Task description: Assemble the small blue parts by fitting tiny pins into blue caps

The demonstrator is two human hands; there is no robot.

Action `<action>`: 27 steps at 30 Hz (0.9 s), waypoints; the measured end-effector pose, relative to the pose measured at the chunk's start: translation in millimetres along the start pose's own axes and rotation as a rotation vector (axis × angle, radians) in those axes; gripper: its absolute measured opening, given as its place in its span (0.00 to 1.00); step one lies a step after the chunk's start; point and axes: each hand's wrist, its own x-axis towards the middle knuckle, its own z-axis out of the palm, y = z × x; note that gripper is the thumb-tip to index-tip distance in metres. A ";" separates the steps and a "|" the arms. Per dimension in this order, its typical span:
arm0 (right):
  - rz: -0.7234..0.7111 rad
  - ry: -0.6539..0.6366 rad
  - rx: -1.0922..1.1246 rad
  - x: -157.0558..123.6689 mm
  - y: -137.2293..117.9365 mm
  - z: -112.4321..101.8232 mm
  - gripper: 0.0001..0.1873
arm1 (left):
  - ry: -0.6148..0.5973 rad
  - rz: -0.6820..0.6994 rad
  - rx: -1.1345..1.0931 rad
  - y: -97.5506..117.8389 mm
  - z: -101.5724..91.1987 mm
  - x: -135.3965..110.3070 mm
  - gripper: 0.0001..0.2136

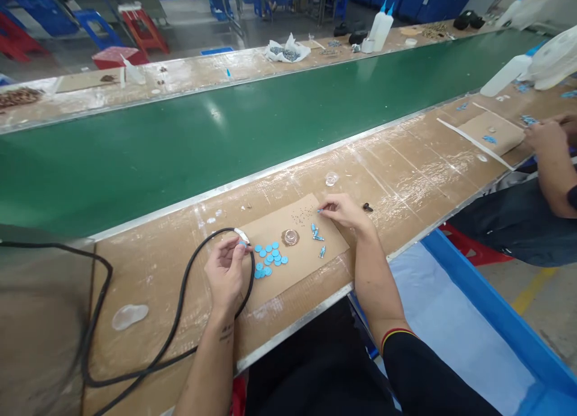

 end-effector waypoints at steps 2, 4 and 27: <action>-0.010 0.184 0.118 -0.3 1.1 -1.6 0.10 | -0.003 -0.021 -0.016 0.0 -1.8 0.7 0.17; -0.031 0.435 0.290 1.6 -0.1 -2.4 0.16 | -0.001 -0.049 -0.068 -0.8 -2.9 1.6 0.19; -0.451 -0.023 0.462 -8.9 -114.7 106.7 0.11 | -0.158 -0.281 -0.604 9.3 3.9 -13.8 0.23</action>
